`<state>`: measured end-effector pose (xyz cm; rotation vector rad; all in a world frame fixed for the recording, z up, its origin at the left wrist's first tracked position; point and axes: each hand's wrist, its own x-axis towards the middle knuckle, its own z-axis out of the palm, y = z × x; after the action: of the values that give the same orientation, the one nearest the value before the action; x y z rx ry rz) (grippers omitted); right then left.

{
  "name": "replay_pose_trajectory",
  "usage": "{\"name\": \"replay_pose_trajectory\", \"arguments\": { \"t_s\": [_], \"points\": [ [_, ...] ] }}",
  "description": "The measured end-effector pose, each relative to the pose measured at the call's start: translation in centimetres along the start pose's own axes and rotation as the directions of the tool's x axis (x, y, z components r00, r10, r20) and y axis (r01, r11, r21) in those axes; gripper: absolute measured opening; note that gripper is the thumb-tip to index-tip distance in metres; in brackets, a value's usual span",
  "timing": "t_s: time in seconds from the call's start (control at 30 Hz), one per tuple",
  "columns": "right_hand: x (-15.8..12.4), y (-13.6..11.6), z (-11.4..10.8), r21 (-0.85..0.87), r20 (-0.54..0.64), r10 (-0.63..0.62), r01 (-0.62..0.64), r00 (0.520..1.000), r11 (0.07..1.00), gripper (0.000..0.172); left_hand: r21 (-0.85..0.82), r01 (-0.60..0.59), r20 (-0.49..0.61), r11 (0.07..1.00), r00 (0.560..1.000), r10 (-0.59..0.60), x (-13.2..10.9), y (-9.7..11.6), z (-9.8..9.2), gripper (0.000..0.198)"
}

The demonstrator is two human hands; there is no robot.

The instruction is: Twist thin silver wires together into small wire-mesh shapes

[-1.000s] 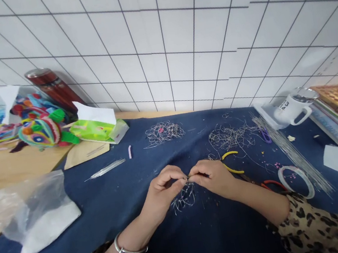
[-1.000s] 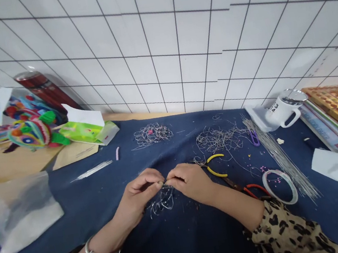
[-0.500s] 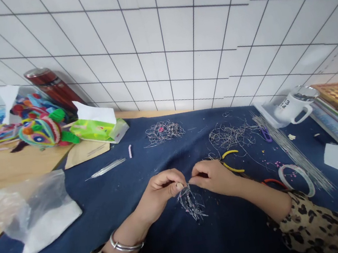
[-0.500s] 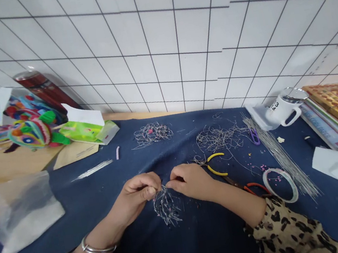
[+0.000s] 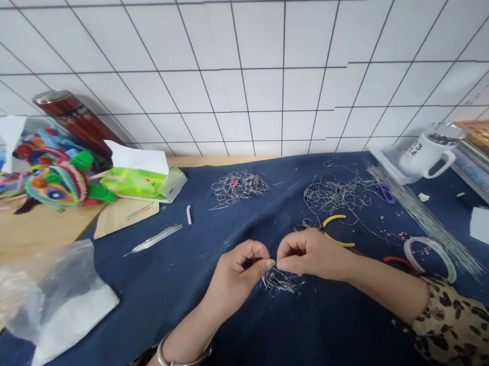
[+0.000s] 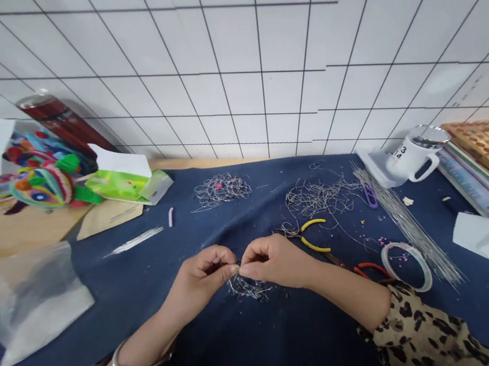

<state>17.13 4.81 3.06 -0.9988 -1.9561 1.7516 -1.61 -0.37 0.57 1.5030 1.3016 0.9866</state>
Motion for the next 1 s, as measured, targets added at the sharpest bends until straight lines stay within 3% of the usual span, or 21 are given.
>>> {"name": "replay_pose_trajectory", "arguments": {
  "t_s": [0.23, 0.47, 0.67, 0.83, 1.0],
  "points": [
    [-0.1, -0.1, 0.8, -0.01, -0.106, -0.033, 0.032, 0.994, 0.999, 0.012, 0.192, -0.184, 0.05, 0.964, 0.983, 0.178, -0.3, 1.1, -0.3, 0.011],
    [-0.1, 0.1, 0.7, 0.007, -0.108, -0.011, 0.012, 0.994, 1.0, 0.014, 0.193, -0.208, 0.109, 0.959, 0.976, 0.19, -0.4, 1.3, -0.9, 0.01],
    [-0.5, -0.6, 1.4, -0.033, -0.123, -0.011, 0.007, 0.992, 0.999, 0.009, 0.255, -0.237, 0.092, 0.937, 0.971, 0.221, -0.5, 1.3, -0.5, 0.011],
    [-0.9, -1.4, 1.5, -0.229, -0.146, -0.21, 0.173, 0.967, 0.958, 0.007, 0.19, -0.273, 0.075, 0.943, 0.962, 0.264, -0.5, 0.8, -0.6, 0.012],
    [-0.8, -1.1, 0.5, -0.423, -0.169, -0.429, 0.328, 0.887, 0.845, 0.012, -0.026, -0.289, 0.083, 0.957, 0.953, 0.29, -0.4, 0.4, -1.4, 0.01]
  ]
}}
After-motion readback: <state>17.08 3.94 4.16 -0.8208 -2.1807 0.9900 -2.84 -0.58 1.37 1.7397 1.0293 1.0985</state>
